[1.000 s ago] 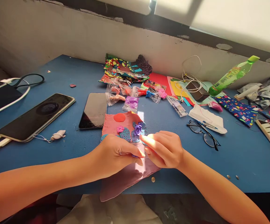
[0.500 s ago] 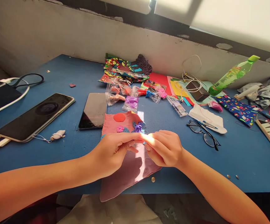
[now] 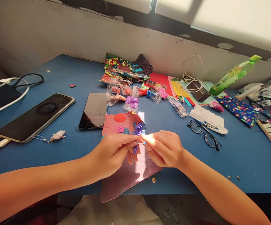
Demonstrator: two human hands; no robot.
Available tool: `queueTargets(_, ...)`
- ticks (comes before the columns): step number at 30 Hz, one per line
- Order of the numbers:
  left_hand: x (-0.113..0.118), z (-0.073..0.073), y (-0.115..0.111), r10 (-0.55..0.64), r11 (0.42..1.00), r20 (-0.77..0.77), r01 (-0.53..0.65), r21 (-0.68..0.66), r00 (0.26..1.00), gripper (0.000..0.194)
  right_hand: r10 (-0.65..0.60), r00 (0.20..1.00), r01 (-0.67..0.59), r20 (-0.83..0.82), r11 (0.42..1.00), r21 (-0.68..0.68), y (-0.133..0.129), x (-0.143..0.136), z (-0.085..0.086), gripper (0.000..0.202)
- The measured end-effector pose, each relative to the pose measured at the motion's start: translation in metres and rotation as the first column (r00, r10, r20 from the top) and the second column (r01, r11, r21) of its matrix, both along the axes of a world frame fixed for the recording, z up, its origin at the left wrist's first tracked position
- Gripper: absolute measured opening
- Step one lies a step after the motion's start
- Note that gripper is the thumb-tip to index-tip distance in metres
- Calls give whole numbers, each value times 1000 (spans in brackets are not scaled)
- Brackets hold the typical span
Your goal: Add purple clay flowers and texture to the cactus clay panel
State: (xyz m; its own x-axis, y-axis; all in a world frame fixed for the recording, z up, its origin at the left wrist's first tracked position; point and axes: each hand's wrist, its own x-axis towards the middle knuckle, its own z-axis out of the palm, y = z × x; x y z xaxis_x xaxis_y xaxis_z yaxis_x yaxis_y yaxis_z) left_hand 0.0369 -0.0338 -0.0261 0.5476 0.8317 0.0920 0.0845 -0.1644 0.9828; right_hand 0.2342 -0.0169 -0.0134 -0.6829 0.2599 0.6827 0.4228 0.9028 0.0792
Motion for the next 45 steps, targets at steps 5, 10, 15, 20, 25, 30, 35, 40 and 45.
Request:
queueTargets(5, 0, 2, -1, 55, 998, -1, -55, 20, 999, 21, -6, 1000, 6, 4, 1000, -8, 0, -1, 0, 23)
queueTargets(10, 2, 8, -1, 118, 989, -26, -120, -87, 993, 10, -19, 1000, 19, 12, 1000, -16, 0, 0, 0, 26)
queueTargets(15, 1, 8, 1, 92, 994, 43, -89, -68, 995, 26, -4, 1000, 4, 3, 1000, -19, 0, 1, -1, 33)
queueTargets(20, 2, 10, 0, 111, 969, 112, -83, -234, 988, 15, 6, 1000, -7, -24, 1000, -15, 0, 0, -5, 41)
queueTargets(25, 1, 17, 1, 146, 953, 45, -128, -273, 988, 9, 2, 1000, -2, -12, 1000, -14, 1, -1, -8, 48)
queueTargets(30, -1, 18, 2, 131, 967, -7, -129, -218, 991, 33, 2, 1000, -2, -7, 1000, -19, 1, 0, -7, 43)
queueTargets(35, -3, 17, 1, 156, 982, -54, -161, -100, 986, 45, 12, 1000, -12, 4, 999, -33, 2, 0, -7, 37)
queueTargets(40, -2, 14, 1, 140, 982, -34, -143, -121, 990, 42, 11, 1000, -11, 7, 999, -34, 2, 0, -6, 35)
queueTargets(45, 0, 8, 2, 133, 982, 76, -121, -143, 988, 17, -1, 1000, 2, 18, 998, -61, 1, 0, -6, 39)
